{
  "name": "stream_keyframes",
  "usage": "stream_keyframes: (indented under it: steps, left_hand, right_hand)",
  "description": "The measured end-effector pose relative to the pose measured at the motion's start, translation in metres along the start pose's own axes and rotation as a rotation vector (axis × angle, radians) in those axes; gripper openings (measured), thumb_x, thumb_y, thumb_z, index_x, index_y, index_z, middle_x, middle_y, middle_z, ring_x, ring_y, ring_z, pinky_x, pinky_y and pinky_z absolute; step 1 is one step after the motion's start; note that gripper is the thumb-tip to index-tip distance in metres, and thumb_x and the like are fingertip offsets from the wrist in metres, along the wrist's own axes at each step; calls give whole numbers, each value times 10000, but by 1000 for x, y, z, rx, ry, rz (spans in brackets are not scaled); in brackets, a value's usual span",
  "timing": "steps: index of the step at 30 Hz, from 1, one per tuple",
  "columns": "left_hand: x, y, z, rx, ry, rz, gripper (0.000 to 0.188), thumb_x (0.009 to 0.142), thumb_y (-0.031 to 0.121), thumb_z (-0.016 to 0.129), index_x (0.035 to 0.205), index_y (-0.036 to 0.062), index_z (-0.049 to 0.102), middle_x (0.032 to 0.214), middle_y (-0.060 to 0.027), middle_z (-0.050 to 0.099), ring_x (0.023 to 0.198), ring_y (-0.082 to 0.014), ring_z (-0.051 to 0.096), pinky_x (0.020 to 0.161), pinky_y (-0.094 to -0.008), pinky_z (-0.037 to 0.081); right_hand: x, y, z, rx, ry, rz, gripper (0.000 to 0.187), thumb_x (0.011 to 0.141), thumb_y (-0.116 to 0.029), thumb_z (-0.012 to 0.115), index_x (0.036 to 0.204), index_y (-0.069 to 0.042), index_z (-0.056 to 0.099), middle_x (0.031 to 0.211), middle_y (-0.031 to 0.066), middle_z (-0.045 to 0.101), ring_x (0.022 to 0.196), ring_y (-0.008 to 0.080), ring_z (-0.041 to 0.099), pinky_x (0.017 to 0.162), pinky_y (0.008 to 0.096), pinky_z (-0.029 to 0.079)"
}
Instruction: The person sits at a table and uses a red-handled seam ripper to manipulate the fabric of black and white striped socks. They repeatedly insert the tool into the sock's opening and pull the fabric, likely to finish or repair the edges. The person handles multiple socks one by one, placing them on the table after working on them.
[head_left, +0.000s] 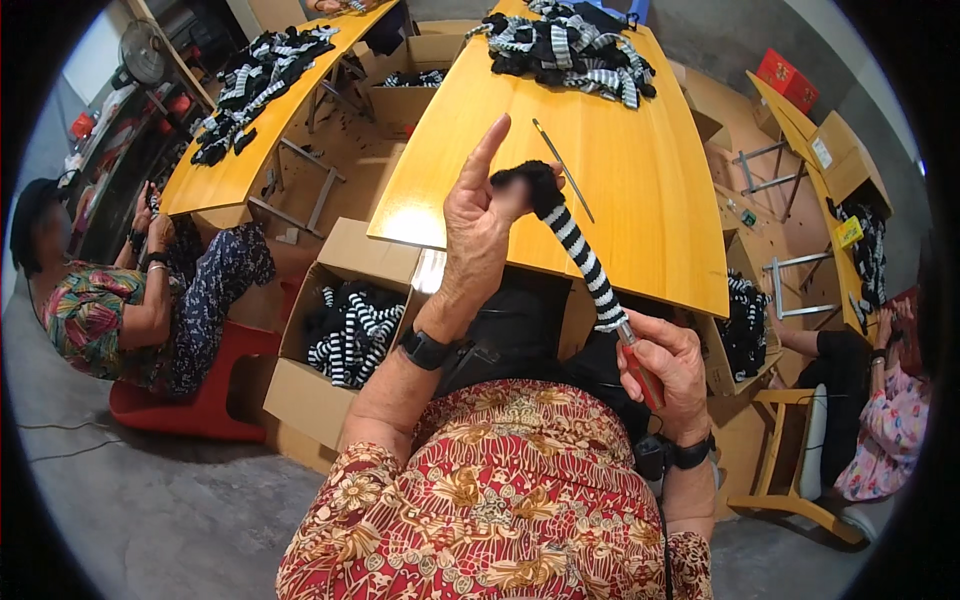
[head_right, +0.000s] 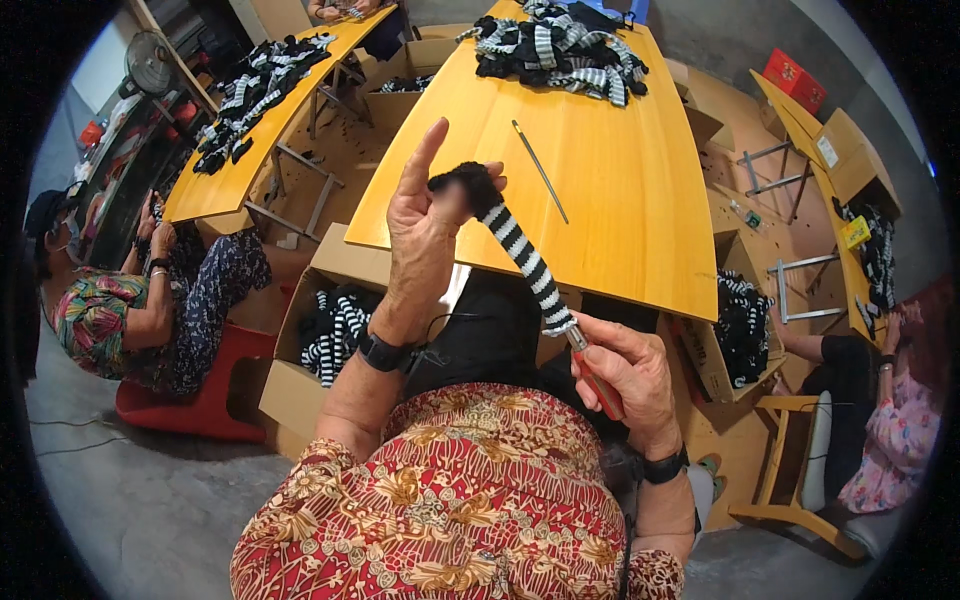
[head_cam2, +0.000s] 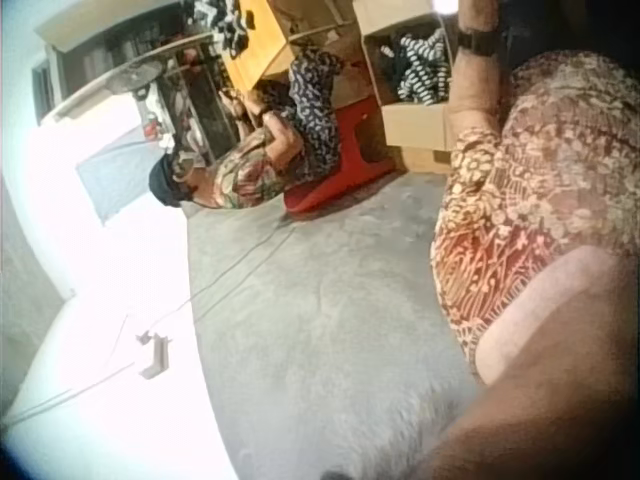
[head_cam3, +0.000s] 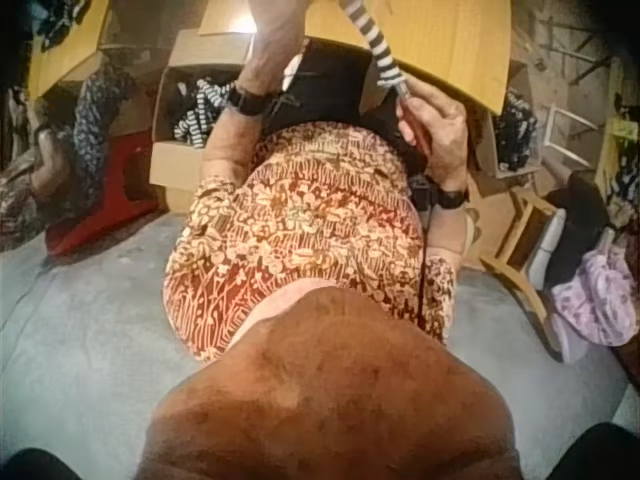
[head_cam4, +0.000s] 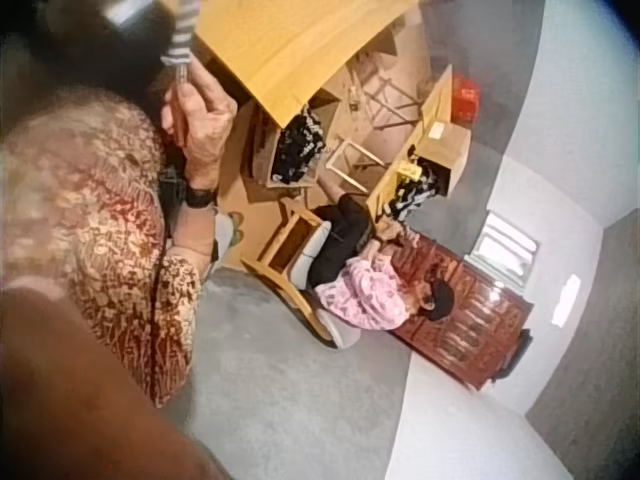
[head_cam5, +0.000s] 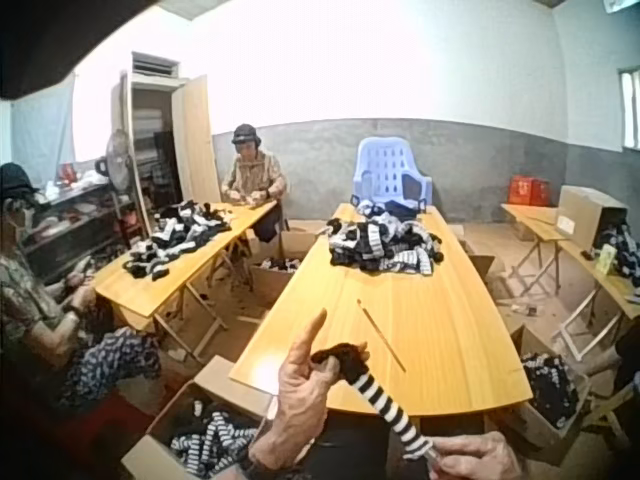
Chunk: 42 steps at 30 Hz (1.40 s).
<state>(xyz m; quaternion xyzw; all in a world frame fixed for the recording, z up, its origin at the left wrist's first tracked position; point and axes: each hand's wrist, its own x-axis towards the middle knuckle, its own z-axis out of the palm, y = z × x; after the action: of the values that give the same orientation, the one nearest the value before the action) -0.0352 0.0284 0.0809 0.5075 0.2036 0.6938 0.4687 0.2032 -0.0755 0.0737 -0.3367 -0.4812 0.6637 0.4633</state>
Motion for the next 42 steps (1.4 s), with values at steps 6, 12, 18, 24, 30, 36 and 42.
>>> stream_keyframes:
  steps: [6,12,18,24,30,36,42]
  left_hand:
    - [3,-1,5,28,90,6,555,959,57,533,1464,79,308,1123,-160,652,1009,-212,662,894,-331,548]
    - [5,2,10,3,104,-36,568,935,-1,546,1457,78,337,1099,-93,650,963,-138,648,848,-283,559]
    - [-2,-7,23,-15,56,-74,492,928,13,562,1399,35,423,1057,-86,668,939,-139,654,845,-282,556]
    - [0,1,4,-63,21,-176,371,946,39,533,1316,13,512,1046,-104,675,950,-168,670,849,-298,558]
    - [9,21,-24,-48,-119,-256,235,931,144,616,1120,3,626,993,-64,686,913,-138,665,818,-276,557]
    - [14,16,-26,20,-84,-149,181,923,117,627,1051,-10,642,958,-59,690,840,-120,659,760,-256,555]
    - [-3,0,-3,-42,-3,-140,138,919,75,622,1028,-8,639,949,-56,687,826,-106,657,732,-254,572]
  right_hand:
    - [-2,4,19,-317,85,-208,333,913,-17,573,1245,-7,600,788,44,576,567,80,547,463,198,405]
    - [2,10,19,-522,135,-364,340,879,39,567,1213,1,621,790,41,572,585,76,532,482,210,409]
    - [17,7,29,-806,201,-586,353,822,94,594,1169,36,630,800,85,598,667,133,567,595,258,455]
    - [33,13,32,-984,159,-762,401,787,94,619,1180,14,630,858,110,607,715,193,600,633,286,489]
    - [23,0,21,-1015,92,-702,432,761,86,637,1183,-5,635,860,105,610,712,190,604,622,284,493]
    - [13,-10,27,-943,82,-576,422,770,80,634,1184,-1,632,847,103,601,692,179,572,626,270,468]
    - [2,15,29,-906,234,-603,386,800,74,626,1183,29,624,872,117,623,740,187,601,662,280,488]
